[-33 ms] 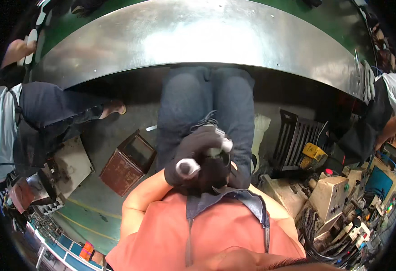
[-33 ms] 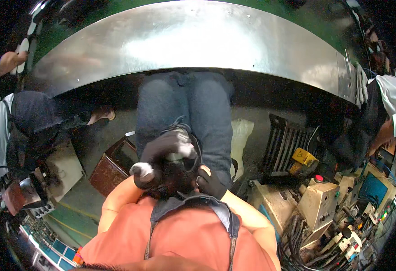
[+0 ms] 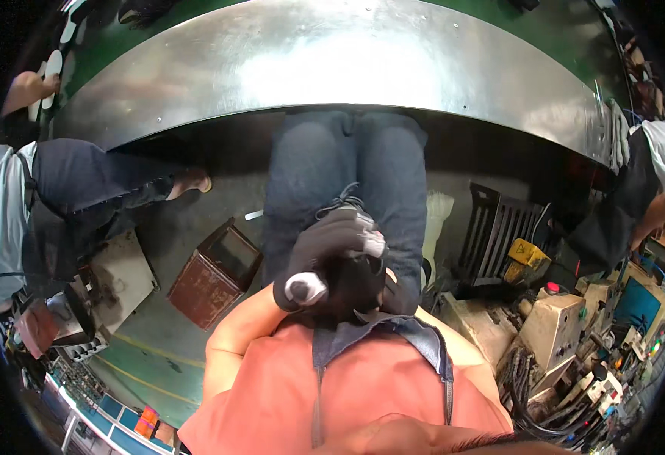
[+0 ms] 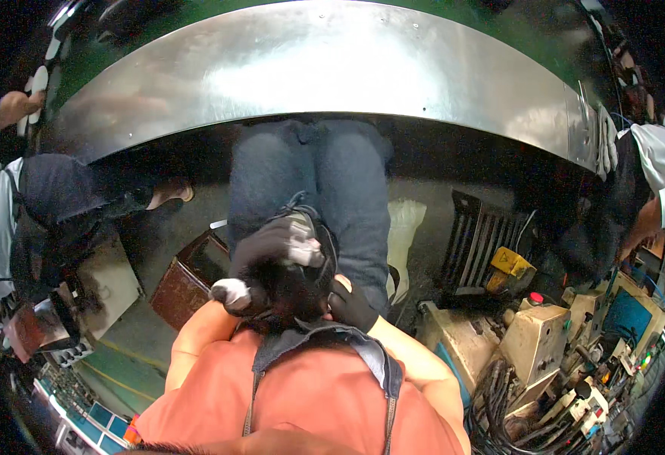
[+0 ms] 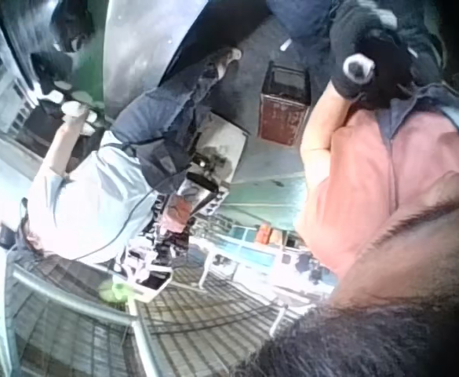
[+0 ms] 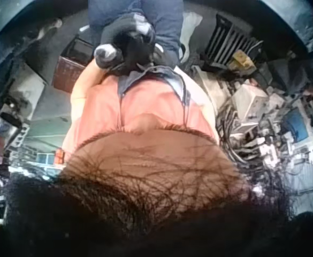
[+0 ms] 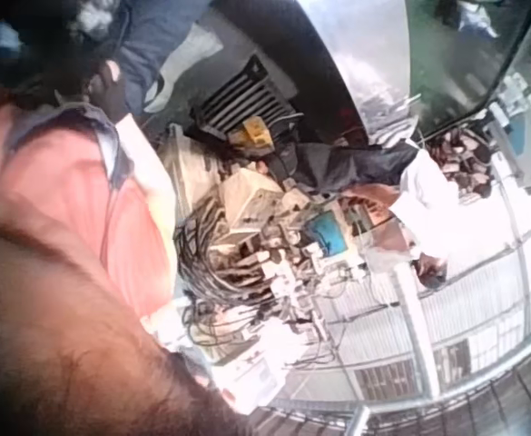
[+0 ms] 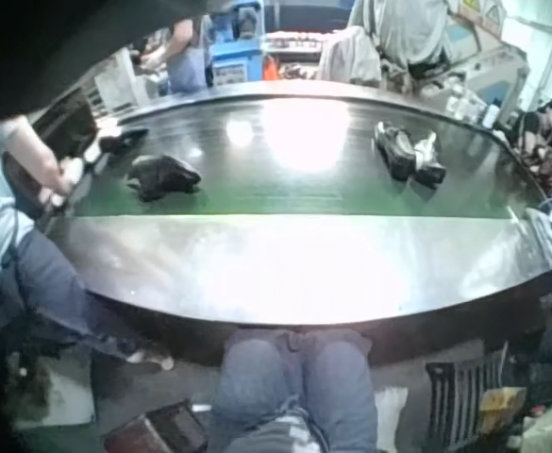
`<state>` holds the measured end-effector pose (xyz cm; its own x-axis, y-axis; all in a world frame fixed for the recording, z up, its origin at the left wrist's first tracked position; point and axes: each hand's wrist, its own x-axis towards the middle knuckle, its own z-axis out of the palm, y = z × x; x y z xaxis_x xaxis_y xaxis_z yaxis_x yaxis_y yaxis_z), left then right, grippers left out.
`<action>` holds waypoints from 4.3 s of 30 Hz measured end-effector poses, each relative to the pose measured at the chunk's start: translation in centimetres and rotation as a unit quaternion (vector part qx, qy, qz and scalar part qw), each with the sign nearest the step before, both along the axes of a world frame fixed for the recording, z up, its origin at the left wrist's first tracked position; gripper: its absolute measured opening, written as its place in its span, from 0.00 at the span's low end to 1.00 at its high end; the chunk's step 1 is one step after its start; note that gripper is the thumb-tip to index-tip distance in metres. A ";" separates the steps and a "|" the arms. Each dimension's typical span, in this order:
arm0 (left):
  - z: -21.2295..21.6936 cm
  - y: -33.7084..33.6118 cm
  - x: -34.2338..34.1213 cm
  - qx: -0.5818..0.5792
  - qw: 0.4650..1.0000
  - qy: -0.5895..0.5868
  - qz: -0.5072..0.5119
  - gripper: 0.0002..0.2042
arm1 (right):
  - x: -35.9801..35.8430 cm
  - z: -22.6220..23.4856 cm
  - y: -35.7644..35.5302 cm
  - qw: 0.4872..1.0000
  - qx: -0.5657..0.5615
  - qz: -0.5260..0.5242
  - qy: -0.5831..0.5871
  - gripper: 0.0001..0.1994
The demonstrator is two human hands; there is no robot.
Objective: The person repeatedly picks up black shoes from a conveyor belt and uses a metal scraper tool to trim or clean the white soles. They hold the shoe on their lap, scrape the sole surface, and then place the shoe back onto the moving belt.
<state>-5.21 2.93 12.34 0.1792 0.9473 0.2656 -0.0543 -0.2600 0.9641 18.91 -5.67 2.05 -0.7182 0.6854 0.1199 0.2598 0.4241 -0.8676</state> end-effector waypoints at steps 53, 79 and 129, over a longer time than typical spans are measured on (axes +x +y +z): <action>-10.0 1.1 5.4 -0.086 0.910 0.314 0.259 0.26 | 3.7 8.2 19.3 0.902 -0.332 0.091 -0.261 0.17; -11.7 -7.8 5.6 -0.266 0.935 0.091 0.216 0.29 | 2.7 10.2 9.7 0.901 -0.274 0.006 -0.337 0.21; -8.0 -6.2 3.8 -0.195 0.955 0.114 0.190 0.34 | 2.0 11.7 14.6 0.916 -0.255 0.128 -0.282 0.20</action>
<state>-1.38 -3.29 4.38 -0.1863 0.9745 -0.1248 0.1964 0.1614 0.9672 20.92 8.91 13.72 -0.7122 0.3501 -0.6084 0.6764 0.1109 -0.7281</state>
